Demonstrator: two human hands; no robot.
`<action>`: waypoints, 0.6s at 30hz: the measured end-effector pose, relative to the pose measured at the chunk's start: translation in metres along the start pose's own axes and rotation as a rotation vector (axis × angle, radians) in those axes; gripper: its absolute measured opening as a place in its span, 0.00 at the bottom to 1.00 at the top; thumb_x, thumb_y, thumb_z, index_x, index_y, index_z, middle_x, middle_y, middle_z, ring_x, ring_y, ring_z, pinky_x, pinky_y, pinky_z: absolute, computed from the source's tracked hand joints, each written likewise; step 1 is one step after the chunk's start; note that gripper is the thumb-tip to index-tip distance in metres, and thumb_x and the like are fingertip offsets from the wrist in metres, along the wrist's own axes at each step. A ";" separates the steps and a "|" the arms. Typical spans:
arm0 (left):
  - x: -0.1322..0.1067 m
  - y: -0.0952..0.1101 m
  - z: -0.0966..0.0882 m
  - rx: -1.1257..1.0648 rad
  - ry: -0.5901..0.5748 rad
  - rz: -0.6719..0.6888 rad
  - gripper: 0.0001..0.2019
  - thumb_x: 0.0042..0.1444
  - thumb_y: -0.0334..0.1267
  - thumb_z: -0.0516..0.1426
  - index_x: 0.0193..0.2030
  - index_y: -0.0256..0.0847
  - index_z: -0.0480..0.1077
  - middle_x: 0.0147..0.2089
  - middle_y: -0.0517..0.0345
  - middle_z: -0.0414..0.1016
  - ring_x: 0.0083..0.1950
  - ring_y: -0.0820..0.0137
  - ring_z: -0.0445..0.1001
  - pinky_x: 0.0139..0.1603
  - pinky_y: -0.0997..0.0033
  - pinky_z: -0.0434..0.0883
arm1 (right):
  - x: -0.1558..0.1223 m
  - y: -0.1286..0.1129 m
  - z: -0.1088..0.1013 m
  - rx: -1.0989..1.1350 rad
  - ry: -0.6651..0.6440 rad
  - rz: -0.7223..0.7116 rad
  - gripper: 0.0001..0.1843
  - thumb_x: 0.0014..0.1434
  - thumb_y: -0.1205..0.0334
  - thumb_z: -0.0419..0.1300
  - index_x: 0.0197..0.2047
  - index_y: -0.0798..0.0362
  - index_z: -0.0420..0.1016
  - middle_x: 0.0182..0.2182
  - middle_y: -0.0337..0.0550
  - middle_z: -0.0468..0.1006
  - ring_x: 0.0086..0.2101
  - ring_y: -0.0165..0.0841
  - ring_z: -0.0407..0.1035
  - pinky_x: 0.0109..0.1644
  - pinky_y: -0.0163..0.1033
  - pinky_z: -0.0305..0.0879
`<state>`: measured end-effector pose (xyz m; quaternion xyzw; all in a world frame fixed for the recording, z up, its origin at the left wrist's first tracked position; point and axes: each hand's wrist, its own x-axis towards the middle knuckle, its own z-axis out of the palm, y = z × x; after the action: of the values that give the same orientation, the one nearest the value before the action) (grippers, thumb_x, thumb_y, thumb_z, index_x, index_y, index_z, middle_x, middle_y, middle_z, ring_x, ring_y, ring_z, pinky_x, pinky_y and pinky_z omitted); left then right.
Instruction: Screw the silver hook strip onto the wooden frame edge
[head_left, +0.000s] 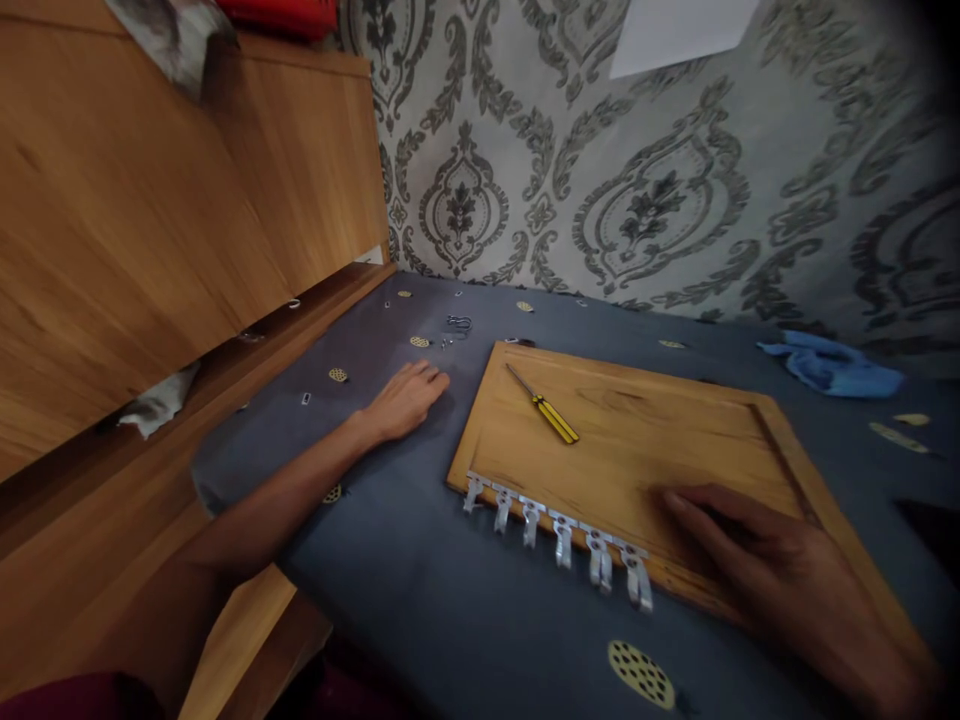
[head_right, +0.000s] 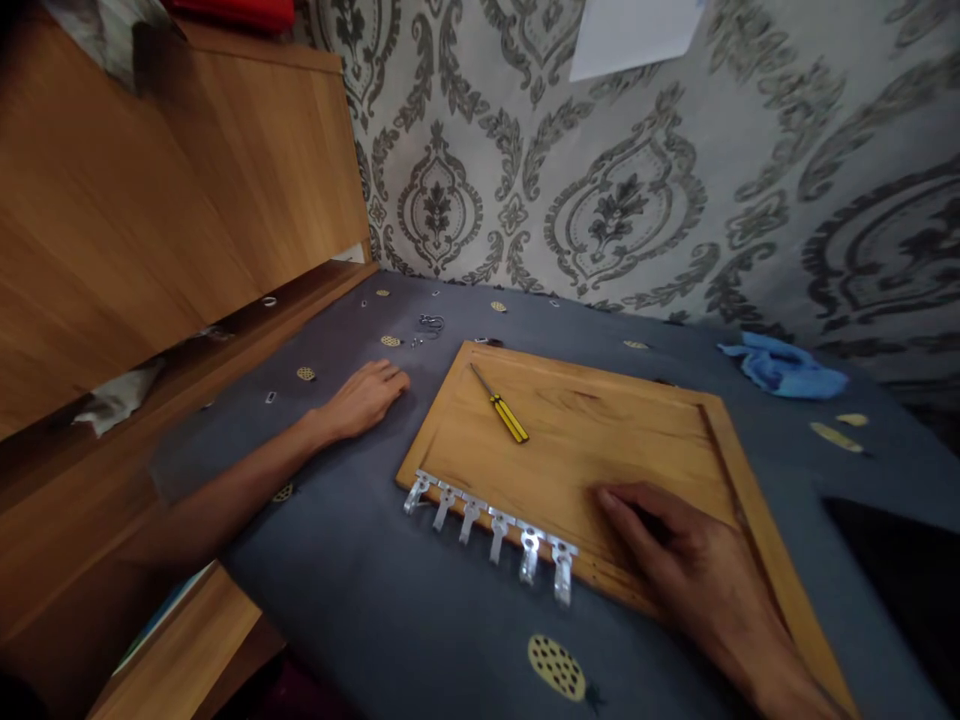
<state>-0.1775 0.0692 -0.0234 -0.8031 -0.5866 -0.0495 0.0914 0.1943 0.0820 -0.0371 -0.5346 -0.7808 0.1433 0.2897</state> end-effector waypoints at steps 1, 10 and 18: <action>-0.001 0.000 0.000 -0.005 0.004 0.001 0.12 0.62 0.25 0.46 0.45 0.37 0.67 0.45 0.48 0.73 0.51 0.58 0.67 0.53 0.59 0.64 | 0.000 -0.001 -0.001 0.029 -0.030 0.007 0.23 0.50 0.39 0.53 0.30 0.47 0.80 0.30 0.42 0.84 0.32 0.41 0.79 0.36 0.42 0.76; -0.003 0.000 -0.001 -0.066 0.039 0.003 0.11 0.65 0.29 0.45 0.43 0.39 0.67 0.42 0.49 0.72 0.46 0.60 0.68 0.47 0.61 0.64 | -0.006 -0.006 -0.003 0.142 -0.101 -0.009 0.21 0.57 0.44 0.54 0.35 0.52 0.79 0.33 0.46 0.83 0.33 0.41 0.76 0.37 0.45 0.71; 0.001 -0.004 0.002 -0.008 0.084 0.043 0.10 0.65 0.34 0.46 0.39 0.39 0.68 0.39 0.49 0.73 0.43 0.57 0.68 0.44 0.58 0.65 | -0.008 -0.005 -0.003 0.189 -0.100 -0.046 0.15 0.61 0.54 0.54 0.34 0.52 0.78 0.31 0.45 0.81 0.33 0.36 0.74 0.37 0.41 0.68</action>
<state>-0.1811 0.0716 -0.0249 -0.8131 -0.5648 -0.0838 0.1137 0.1944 0.0724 -0.0341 -0.4789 -0.7895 0.2362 0.3027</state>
